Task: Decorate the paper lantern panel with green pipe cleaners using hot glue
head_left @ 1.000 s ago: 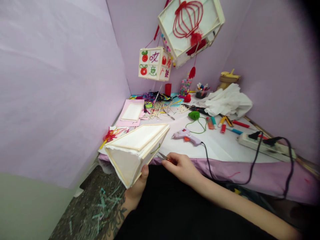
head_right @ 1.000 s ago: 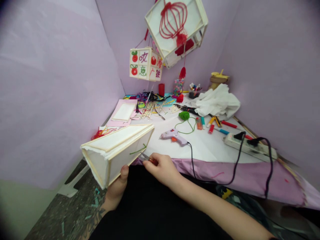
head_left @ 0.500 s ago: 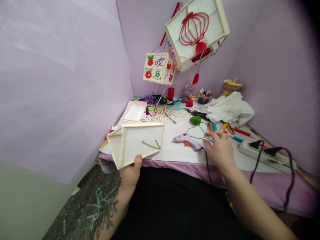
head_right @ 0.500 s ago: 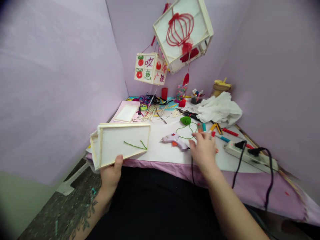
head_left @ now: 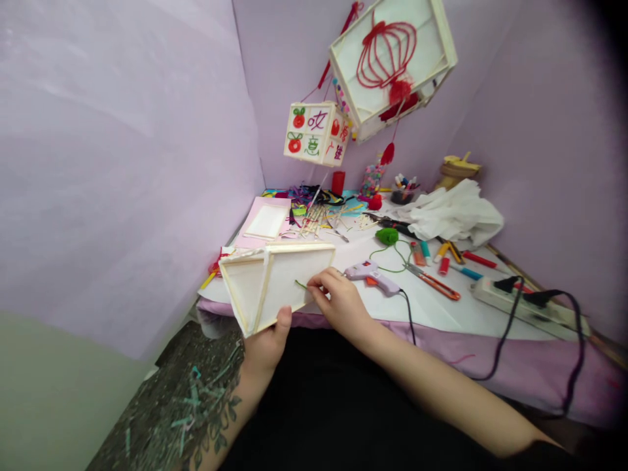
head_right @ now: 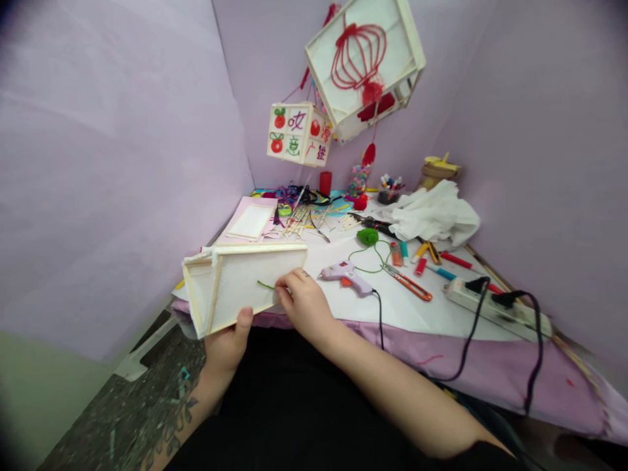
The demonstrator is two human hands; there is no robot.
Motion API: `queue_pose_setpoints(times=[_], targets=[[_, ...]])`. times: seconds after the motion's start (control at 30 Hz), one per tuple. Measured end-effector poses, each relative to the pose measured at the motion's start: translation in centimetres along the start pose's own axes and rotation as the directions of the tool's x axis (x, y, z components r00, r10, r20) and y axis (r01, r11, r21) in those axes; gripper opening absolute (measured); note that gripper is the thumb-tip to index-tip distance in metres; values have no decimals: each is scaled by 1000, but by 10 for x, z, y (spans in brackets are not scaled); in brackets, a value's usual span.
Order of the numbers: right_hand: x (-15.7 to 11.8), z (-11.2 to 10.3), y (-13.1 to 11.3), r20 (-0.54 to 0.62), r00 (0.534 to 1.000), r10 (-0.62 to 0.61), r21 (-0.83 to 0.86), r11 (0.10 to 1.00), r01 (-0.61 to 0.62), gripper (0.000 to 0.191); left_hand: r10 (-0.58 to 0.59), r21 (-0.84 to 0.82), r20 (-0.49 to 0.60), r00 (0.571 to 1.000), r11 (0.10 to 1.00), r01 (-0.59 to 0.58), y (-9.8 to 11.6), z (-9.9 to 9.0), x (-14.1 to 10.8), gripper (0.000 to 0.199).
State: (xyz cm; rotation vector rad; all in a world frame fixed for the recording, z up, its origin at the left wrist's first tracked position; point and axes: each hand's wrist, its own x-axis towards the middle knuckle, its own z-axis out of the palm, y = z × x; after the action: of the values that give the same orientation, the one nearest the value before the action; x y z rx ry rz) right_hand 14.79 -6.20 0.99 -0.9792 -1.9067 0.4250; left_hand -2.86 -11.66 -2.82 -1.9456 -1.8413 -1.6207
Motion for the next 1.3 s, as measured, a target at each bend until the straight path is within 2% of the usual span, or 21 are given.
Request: queue_pose_setpoints(times=[0.37,0.53,0.77,1.1,1.3], targets=[[6,-5,-10,21,997,77,96,992,-79,12,79,13,13,997,997,-79,3,-1,-1,39],[7,-6,-8,36,996,77,85,993,-79,13,36,-5,35,999,999,-36,3,0,-1,41],[7,-5,-2,26,1000,-8,37,999,7,14,58,-1,20,998,998,-58,-1,1,-3,44],[5,-5,3,-12,984,-180,-158,972,175,13,40,23,53,998,999,-41,-1,0,-2,46],[5,-5,1,12,985,-173,-228,958,171,14,9,-8,53,999,1000,-9,0,-1,-2,43]])
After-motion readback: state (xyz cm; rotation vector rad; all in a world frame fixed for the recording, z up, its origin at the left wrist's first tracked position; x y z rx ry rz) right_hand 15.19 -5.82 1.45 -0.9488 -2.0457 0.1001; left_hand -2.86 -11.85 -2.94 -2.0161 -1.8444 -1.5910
